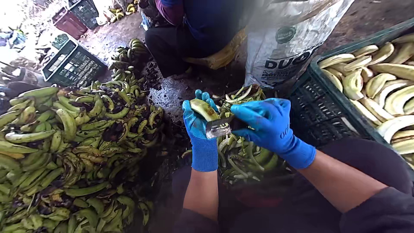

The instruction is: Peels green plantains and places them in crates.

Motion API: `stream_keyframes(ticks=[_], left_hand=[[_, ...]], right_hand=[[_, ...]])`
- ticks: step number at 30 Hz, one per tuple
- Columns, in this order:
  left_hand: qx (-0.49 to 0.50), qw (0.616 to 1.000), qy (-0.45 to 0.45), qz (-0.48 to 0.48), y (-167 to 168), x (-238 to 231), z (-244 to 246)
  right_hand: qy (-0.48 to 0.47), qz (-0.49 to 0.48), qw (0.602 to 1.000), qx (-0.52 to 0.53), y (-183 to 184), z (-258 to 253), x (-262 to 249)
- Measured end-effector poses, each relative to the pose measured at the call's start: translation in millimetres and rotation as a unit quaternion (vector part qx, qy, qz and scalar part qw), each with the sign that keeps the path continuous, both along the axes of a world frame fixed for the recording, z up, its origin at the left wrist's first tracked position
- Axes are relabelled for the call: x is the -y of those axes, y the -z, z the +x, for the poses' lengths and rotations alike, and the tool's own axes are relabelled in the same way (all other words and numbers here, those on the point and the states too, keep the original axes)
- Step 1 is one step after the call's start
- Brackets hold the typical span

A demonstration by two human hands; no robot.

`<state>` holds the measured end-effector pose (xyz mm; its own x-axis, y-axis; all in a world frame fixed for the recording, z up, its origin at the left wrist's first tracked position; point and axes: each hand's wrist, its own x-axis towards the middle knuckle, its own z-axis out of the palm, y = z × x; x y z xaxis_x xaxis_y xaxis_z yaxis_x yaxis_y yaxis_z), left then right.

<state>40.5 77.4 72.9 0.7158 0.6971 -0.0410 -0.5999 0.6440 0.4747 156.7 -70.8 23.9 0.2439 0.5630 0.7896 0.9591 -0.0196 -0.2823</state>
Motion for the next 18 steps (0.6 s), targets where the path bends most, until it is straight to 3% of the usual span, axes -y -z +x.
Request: stream_keyframes(ticks=[4, 8, 11, 14, 18], left_hand=[[0.007, 0.985, 0.068, 0.158, 11.0, 7.5, -13.2], [-0.152, 0.957, 0.014, 0.246, 5.3, 20.3, -18.1], [-0.282, 0.884, 0.029, 0.371, 10.2, 25.0, -31.1], [-0.297, 0.864, 0.057, 0.403, 15.9, 21.6, -36.5], [-0.262, 0.873, 0.054, 0.408, 14.8, 12.5, -37.3]], right_hand=[[-0.019, -0.032, 0.999, -0.022, -13.9, 11.5, -4.1], [-0.026, -0.015, 0.999, -0.018, -7.6, 14.9, -0.2], [-0.041, -0.079, 0.993, -0.074, -16.3, 31.2, -7.4], [-0.035, -0.196, 0.967, -0.157, -23.6, 49.0, -17.4], [0.021, -0.211, 0.962, -0.17, -19.1, 43.4, -20.4]])
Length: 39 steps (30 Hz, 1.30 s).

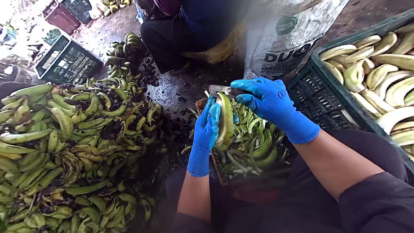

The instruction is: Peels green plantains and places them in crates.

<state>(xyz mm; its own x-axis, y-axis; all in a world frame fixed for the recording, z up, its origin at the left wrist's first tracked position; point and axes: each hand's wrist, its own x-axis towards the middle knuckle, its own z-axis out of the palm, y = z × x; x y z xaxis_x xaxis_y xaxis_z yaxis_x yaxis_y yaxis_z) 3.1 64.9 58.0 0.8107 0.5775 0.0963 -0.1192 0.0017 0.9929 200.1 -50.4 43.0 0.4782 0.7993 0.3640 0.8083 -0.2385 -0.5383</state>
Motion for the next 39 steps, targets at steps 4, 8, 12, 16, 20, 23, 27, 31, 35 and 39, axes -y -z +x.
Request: stream_keyframes(ticks=[4, 8, 12, 16, 20, 23, 27, 31, 35, 39], left_hand=[[0.051, 0.999, -0.006, -0.018, -0.3, -2.3, 6.5], [0.187, 0.909, 0.039, -0.37, 1.4, -20.9, 18.6], [0.258, 0.876, 0.072, -0.402, 4.7, -9.4, 18.1], [0.168, 0.965, -0.037, -0.196, 3.5, 14.9, 24.6], [0.191, 0.942, 0.082, -0.262, 9.1, -4.2, 25.9], [0.179, 0.9, 0.083, -0.39, 12.9, -24.8, 23.8], [0.143, 0.936, 0.006, -0.323, 13.0, -18.4, 20.9], [0.136, 0.958, -0.078, -0.239, 17.2, 3.8, 20.5], [0.165, 0.932, -0.108, -0.306, 10.7, -22.1, 18.3], [0.085, 0.951, -0.062, -0.291, 35.8, 4.4, 20.6]], right_hand=[[0.088, -0.026, 0.995, -0.043, -2.6, 18.3, 11.1], [-0.048, 0.166, 0.978, 0.118, 10.8, -22.2, 19.9], [-0.104, 0.204, 0.958, 0.171, 13.7, -43.8, 17.7], [-0.041, 0.153, 0.98, -0.118, 2.2, -36.2, 0.2], [0.007, 0.105, 0.936, -0.336, 19.9, -9.2, -2.6], [-0.106, 0.104, 0.985, -0.086, 15.7, -10.0, 18.8], [-0.177, 0.125, 0.974, 0.064, 13.0, -24.3, 23.5], [0.013, 0.061, 0.99, -0.126, 15.7, -15.0, 6.4], [-0.028, 0.143, 0.869, -0.472, 12.3, -10.0, 12.6], [-0.223, 0.049, 0.779, -0.584, 9.4, -67.6, 37.1]])
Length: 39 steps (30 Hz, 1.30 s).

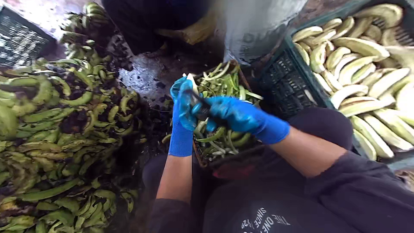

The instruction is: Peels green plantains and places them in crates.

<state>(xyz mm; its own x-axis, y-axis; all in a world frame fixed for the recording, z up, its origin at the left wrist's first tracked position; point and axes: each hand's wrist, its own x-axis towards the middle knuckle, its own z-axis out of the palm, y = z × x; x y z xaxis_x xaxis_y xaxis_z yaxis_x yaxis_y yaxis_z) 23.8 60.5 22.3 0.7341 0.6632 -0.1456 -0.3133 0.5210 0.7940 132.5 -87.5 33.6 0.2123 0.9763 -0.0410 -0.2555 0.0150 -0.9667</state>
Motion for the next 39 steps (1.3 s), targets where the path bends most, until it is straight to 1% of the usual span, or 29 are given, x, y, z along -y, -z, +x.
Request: stream_keyframes(ticks=[1, 3, 4, 6, 7, 8, 9, 10, 11, 12, 13, 14, 15, 16, 17, 18, 21, 23, 24, 25, 27, 29, 30, 32, 33, 34, 36, 37, 39], left_hand=[[-0.007, 1.0, 0.014, 0.007, 6.9, 12.4, -2.7], [0.003, 0.996, 0.05, 0.067, 16.2, 20.3, -4.3], [0.004, 0.989, 0.095, 0.112, 15.8, 21.2, -2.1], [-0.067, 0.978, 0.18, 0.088, 12.2, 36.7, 11.0], [-0.115, 0.963, 0.231, 0.081, 13.8, 52.4, 16.3], [-0.163, 0.939, 0.288, 0.095, 22.1, 69.0, 18.1], [-0.211, 0.904, 0.341, 0.146, 33.9, 85.3, 16.8], [-0.254, 0.858, 0.388, 0.224, 48.0, 98.8, 13.1], [-0.289, 0.801, 0.42, 0.315, 63.4, 110.0, 9.8], [-0.319, 0.739, 0.427, 0.411, 80.2, 119.7, 7.0], [-0.35, 0.682, 0.414, 0.491, 95.4, 127.6, 4.7], [-0.37, 0.646, 0.388, 0.543, 108.4, 132.7, 2.0], [-0.378, 0.632, 0.359, 0.573, 118.5, 135.0, -0.9], [-0.38, 0.629, 0.329, 0.593, 126.6, 134.9, -4.0], [-0.388, 0.62, 0.309, 0.608, 130.6, 133.1, -6.5], [-0.403, 0.604, 0.302, 0.618, 130.2, 131.1, -8.2], [-0.476, 0.532, 0.322, 0.622, 119.5, 130.6, -7.2], [-0.521, 0.47, 0.363, 0.613, 110.9, 134.9, 1.6], [-0.532, 0.448, 0.376, 0.613, 108.9, 137.0, 5.9], [-0.54, 0.436, 0.386, 0.608, 108.6, 138.3, 8.8], [-0.544, 0.441, 0.383, 0.602, 111.1, 140.8, 7.7], [-0.509, 0.479, 0.333, 0.632, 121.0, 143.2, -0.1], [-0.514, 0.476, 0.348, 0.623, 119.1, 144.8, 1.1], [-0.537, 0.45, 0.388, 0.599, 116.1, 144.6, 6.0], [-0.548, 0.441, 0.403, 0.586, 114.2, 144.2, 8.9], [-0.548, 0.449, 0.404, 0.579, 111.7, 144.5, 10.6], [-0.553, 0.444, 0.419, 0.567, 109.4, 141.4, 14.4], [-0.557, 0.431, 0.432, 0.563, 110.4, 138.9, 16.2], [-0.578, 0.385, 0.476, 0.539, 107.1, 137.3, 23.4]], right_hand=[[-0.005, -0.016, 1.0, -0.008, 0.7, -14.1, 5.2], [0.025, -0.012, 0.999, -0.045, -0.9, -20.8, 19.1], [0.045, -0.001, 0.996, -0.078, -5.8, -13.2, 30.4], [0.124, 0.063, 0.984, -0.11, -20.9, 19.5, 67.1], [0.18, 0.111, 0.972, -0.101, -27.9, 41.3, 92.7], [0.254, 0.151, 0.952, -0.077, -33.4, 63.7, 121.2], [0.33, 0.175, 0.927, -0.037, -33.7, 86.2, 154.3], [0.411, 0.174, 0.895, 0.007, -29.7, 106.6, 190.9], [0.494, 0.138, 0.857, 0.047, -22.5, 123.0, 227.2], [0.569, 0.082, 0.815, 0.07, -11.6, 136.2, 260.9], [0.626, 0.011, 0.776, 0.079, 1.4, 147.7, 290.6], [0.661, -0.057, 0.744, 0.075, 14.9, 159.2, 315.0], [0.682, -0.127, 0.718, 0.062, 27.2, 170.8, 333.2], [0.68, -0.187, 0.707, 0.055, 38.7, 183.0, 346.2], [0.661, -0.233, 0.711, 0.052, 47.0, 195.4, 353.1], [0.634, -0.264, 0.724, 0.06, 52.7, 209.0, 354.4], [0.533, -0.346, 0.761, 0.13, 50.2, 260.3, 336.9], [0.467, -0.363, 0.784, 0.189, 37.2, 300.3, 319.6], [0.442, -0.362, 0.792, 0.215, 30.4, 320.6, 310.6], [0.422, -0.364, 0.799, 0.226, 22.1, 339.3, 301.0], [0.401, -0.368, 0.81, 0.217, 9.0, 371.9, 280.9], [0.408, -0.356, 0.822, 0.175, 7.8, 399.1, 263.9], [0.412, -0.344, 0.831, 0.146, 9.7, 409.1, 257.0], [0.405, -0.311, 0.854, 0.103, 21.7, 423.4, 247.0], [0.4, -0.3, 0.861, 0.088, 34.1, 431.3, 244.5], [0.401, -0.295, 0.865, 0.071, 49.3, 439.2, 243.2], [0.436, -0.303, 0.846, 0.045, 71.3, 446.2, 241.4], [0.453, -0.3, 0.838, 0.037, 77.1, 446.7, 241.7], [0.488, -0.276, 0.828, 0.018, 86.7, 445.5, 245.5]])
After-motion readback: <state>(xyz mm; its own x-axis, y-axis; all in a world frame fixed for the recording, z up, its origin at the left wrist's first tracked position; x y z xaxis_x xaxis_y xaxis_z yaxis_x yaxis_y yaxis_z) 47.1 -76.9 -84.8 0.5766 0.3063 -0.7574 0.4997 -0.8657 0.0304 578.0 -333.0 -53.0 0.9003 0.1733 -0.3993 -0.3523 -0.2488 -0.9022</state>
